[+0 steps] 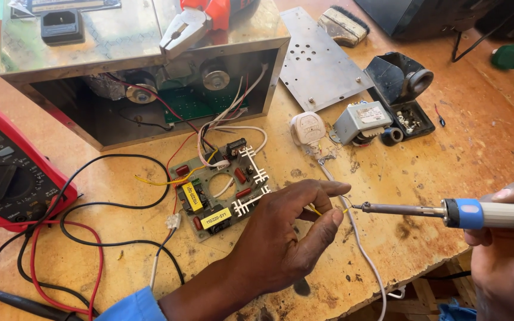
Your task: Soldering wires to a circuit board and testing connections inside an electronic device.
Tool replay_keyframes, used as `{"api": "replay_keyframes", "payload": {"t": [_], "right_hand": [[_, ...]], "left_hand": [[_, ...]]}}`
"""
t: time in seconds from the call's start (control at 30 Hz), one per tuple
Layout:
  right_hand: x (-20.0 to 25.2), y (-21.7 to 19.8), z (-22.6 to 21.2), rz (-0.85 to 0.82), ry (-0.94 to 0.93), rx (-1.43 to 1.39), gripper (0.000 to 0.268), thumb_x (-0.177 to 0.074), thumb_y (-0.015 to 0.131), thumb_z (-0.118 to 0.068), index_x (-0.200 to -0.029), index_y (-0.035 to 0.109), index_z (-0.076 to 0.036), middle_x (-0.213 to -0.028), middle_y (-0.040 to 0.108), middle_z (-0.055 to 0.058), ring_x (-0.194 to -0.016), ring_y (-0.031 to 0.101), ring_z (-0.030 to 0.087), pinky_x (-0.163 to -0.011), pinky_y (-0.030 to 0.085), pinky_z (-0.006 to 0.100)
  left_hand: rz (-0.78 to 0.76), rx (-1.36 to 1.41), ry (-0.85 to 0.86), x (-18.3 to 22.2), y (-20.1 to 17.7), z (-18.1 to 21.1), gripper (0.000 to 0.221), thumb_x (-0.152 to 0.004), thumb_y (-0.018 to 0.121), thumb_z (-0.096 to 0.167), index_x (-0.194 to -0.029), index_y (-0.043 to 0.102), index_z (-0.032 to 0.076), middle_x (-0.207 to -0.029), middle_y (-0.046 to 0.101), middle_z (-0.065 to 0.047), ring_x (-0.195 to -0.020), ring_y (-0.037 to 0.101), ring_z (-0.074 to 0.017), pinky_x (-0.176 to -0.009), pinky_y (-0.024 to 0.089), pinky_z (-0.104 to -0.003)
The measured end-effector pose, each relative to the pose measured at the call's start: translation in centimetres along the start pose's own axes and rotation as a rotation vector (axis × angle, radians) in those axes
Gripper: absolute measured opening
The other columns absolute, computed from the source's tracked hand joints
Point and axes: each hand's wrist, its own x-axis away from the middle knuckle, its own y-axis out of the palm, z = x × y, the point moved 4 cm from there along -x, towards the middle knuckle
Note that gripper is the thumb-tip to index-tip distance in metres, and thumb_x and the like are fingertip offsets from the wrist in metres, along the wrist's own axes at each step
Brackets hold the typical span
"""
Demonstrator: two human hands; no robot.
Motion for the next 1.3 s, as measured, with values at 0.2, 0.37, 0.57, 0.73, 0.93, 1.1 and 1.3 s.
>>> {"api": "replay_keyframes", "payload": {"t": [0.2,0.37,0.57,0.73,0.93,1.1,1.3], "right_hand": [[-0.1,0.1,-0.1,-0.016,-0.008,-0.004,0.035,-0.101,0.049,-0.047,-0.112,0.053,-0.014,-0.083,0.052,0.005,-0.053,0.044,0.014,-0.051,0.037,0.024],[-0.3,-1.1,1.1,0.007,0.008,-0.021,0.029,-0.106,0.048,-0.041,-0.113,0.055,-0.014,-0.09,0.055,0.004,-0.054,0.046,0.014,-0.052,0.04,0.024],[-0.2,-0.9,0.8,-0.029,-0.019,-0.037,0.029,-0.106,0.049,-0.043,-0.113,0.054,-0.015,-0.088,0.055,0.004,-0.052,0.047,0.014,-0.053,0.042,0.024],[-0.1,0.0,-0.1,-0.025,0.003,-0.044,0.035,-0.1,0.052,-0.048,-0.111,0.053,-0.015,-0.081,0.053,0.006,-0.051,0.043,0.015,-0.05,0.037,0.024],[0.1,-0.4,0.5,-0.017,-0.015,-0.062,0.033,-0.105,0.051,-0.047,-0.113,0.054,-0.016,-0.087,0.058,0.003,-0.05,0.048,0.014,-0.048,0.039,0.022],[0.4,-0.2,0.3,-0.022,-0.04,-0.075,0.032,-0.104,0.049,-0.044,-0.113,0.052,-0.013,-0.096,0.056,0.004,-0.053,0.049,0.014,-0.052,0.042,0.024],[1.0,0.0,-0.6,-0.019,-0.062,-0.082,0.033,-0.097,0.055,-0.042,-0.107,0.061,-0.011,-0.114,0.067,0.004,-0.063,0.063,0.016,-0.051,0.054,0.017]], "left_hand": [[0.002,0.0,0.008,0.0,0.0,0.0,0.024,-0.099,0.051,0.027,-0.086,0.057,0.008,-0.115,0.075,-0.02,-0.12,0.074,-0.0281,-0.077,0.066,-0.035],[0.009,-0.029,0.035,0.0,-0.1,0.0,0.021,-0.099,0.052,0.025,-0.086,0.056,0.009,-0.116,0.075,-0.018,-0.116,0.075,-0.0269,-0.077,0.065,-0.035],[0.006,-0.035,0.025,0.0,-0.1,0.1,0.023,-0.099,0.051,0.026,-0.086,0.057,0.009,-0.114,0.075,-0.017,-0.117,0.075,-0.0266,-0.078,0.064,-0.036],[0.0,-0.018,0.012,0.0,-0.1,0.1,0.024,-0.099,0.051,0.028,-0.086,0.058,0.01,-0.117,0.075,-0.017,-0.115,0.075,-0.0269,-0.078,0.065,-0.036],[-0.015,-0.016,0.008,0.0,-0.1,0.2,0.024,-0.099,0.05,0.028,-0.086,0.058,0.009,-0.118,0.075,-0.018,-0.119,0.074,-0.0278,-0.078,0.065,-0.037],[-0.011,-0.032,0.026,0.0,-0.2,0.1,0.024,-0.1,0.049,0.029,-0.087,0.055,0.01,-0.121,0.075,-0.017,-0.111,0.075,-0.0274,-0.078,0.064,-0.037],[-0.001,-0.034,0.032,-0.2,-0.2,0.1,0.026,-0.102,0.046,0.031,-0.088,0.052,0.01,-0.121,0.074,-0.02,-0.113,0.074,-0.0291,-0.078,0.062,-0.038]]}}
